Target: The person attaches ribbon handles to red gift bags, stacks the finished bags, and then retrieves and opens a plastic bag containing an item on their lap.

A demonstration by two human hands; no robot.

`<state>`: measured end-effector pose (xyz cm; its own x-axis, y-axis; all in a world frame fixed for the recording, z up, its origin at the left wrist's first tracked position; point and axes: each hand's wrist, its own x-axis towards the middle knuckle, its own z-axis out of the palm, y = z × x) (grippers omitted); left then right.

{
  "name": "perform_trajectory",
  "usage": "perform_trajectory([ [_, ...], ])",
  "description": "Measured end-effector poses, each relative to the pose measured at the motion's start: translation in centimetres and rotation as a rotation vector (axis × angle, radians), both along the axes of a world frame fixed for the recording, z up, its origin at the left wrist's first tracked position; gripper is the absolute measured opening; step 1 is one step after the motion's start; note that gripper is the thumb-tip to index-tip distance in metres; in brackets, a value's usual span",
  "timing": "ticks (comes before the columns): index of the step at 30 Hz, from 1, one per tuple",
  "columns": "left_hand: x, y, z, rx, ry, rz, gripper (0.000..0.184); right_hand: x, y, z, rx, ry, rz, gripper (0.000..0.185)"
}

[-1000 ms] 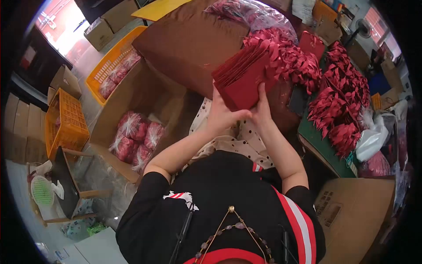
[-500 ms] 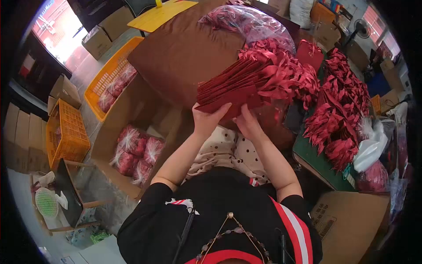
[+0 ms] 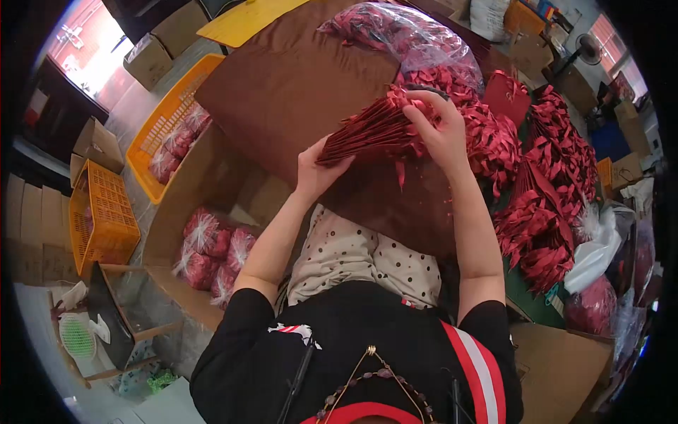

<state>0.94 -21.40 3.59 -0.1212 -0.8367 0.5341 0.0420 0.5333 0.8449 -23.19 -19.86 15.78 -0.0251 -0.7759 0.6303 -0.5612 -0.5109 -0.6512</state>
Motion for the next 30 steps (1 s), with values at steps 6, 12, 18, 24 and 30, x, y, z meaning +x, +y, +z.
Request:
perform_trajectory([
  [6,0.1,-0.4,-0.4,0.012,-0.089,0.015,0.046,-2.6,-5.1,-5.4,0.275,-0.32,0.011,0.032],
  [12,-0.1,-1.2,1.4,-0.013,-0.158,-0.113,0.082,-3.3,-5.2,-8.0,0.629,-1.277,0.303,0.039],
  [18,-0.4,-2.8,0.4,0.047,-0.104,-0.178,0.102,-0.7,-3.7,-6.3,0.631,-1.39,0.479,0.04],
  [24,0.1,-4.1,-2.0,0.049,-0.231,-0.009,0.105,-2.0,-4.0,-6.5,0.677,-0.941,0.024,0.04],
  [30,-0.7,-3.8,0.4,0.097,-0.048,-0.149,0.123,-2.0,-8.4,-6.4,0.515,-0.946,0.309,0.06],
])
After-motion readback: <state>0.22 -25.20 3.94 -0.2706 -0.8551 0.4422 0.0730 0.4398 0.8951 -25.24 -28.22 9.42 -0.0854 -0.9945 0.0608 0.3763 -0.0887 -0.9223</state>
